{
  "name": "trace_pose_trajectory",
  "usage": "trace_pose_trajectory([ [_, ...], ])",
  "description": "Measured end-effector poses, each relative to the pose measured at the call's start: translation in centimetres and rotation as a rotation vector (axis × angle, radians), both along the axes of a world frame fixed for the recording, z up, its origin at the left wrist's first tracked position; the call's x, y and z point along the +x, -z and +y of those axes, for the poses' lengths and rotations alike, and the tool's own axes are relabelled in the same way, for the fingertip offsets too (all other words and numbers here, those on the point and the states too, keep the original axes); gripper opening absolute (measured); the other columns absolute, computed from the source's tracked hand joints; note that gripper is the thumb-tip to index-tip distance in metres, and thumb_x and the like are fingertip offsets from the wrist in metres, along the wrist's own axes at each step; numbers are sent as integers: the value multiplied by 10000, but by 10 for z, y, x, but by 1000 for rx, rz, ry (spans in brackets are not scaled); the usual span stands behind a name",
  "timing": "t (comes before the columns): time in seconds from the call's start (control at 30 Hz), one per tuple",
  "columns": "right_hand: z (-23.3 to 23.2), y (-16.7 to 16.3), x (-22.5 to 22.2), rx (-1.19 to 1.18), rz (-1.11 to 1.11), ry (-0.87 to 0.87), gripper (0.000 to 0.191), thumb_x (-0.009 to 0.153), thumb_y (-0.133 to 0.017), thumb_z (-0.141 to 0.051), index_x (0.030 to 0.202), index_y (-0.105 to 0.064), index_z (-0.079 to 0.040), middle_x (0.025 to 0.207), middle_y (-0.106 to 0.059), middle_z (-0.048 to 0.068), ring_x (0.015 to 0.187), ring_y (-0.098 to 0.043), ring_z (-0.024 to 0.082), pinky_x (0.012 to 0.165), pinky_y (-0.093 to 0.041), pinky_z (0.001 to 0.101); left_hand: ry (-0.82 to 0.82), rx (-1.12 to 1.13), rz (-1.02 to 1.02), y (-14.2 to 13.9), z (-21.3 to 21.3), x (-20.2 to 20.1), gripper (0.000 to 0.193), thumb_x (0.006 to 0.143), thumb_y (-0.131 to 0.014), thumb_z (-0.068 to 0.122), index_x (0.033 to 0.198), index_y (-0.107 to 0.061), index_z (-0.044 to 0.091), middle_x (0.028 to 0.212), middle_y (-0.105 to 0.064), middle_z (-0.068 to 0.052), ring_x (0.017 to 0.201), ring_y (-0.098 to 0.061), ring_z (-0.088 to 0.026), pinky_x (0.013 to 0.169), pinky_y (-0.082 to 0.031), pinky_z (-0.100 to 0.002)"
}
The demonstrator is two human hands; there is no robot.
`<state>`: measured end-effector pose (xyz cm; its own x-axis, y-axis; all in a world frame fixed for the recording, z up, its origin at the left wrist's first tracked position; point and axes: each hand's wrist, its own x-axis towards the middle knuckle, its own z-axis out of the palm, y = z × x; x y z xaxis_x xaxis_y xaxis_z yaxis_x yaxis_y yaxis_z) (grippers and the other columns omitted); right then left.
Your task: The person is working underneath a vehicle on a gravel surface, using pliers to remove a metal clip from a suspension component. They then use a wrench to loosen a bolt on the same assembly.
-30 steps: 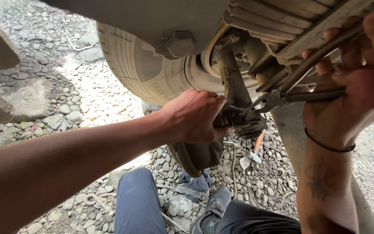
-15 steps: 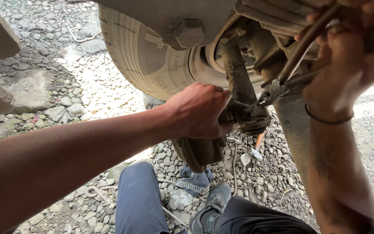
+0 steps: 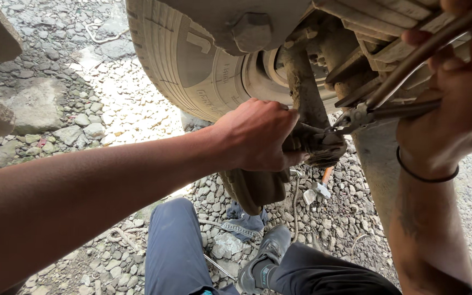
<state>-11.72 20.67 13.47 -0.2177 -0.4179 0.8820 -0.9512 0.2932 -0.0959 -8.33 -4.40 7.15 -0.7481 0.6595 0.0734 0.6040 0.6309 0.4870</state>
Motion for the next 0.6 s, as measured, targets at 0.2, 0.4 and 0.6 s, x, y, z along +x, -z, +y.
trace_pose_trajectory([
  [0.2, 3, 5, -10, -123, -261, 34, 353, 1084, -405, 76, 1356, -600, 189, 1501, -597, 281, 1115, -714, 324, 973, -608, 417, -1, 16, 16, 0, -1, 0, 526, 852, -729, 499, 937, -610, -7, 696, -706, -138, 571, -699, -271, 544, -614, -407],
  [0.4, 11, 11, -15, -145, -353, 14, 341, 1116, -411, 111, 1367, -637, 154, 1238, -655, 259, 939, -729, 324, 895, -612, 414, -8, 22, 28, 1, -2, 0, 533, 845, -741, 506, 927, -625, -8, 700, -707, -147, 591, -697, -286, 566, -608, -420],
  [0.6, -9, 17, -29, -200, -332, -218, 282, 1162, -447, 159, 1387, -473, -10, 1146, -632, 232, 934, -706, 333, 725, -605, 422, -20, 20, -16, -1, 0, 3, 546, 854, -735, 496, 970, -605, -22, 703, -702, -155, 575, -697, -283, 527, -616, -412],
])
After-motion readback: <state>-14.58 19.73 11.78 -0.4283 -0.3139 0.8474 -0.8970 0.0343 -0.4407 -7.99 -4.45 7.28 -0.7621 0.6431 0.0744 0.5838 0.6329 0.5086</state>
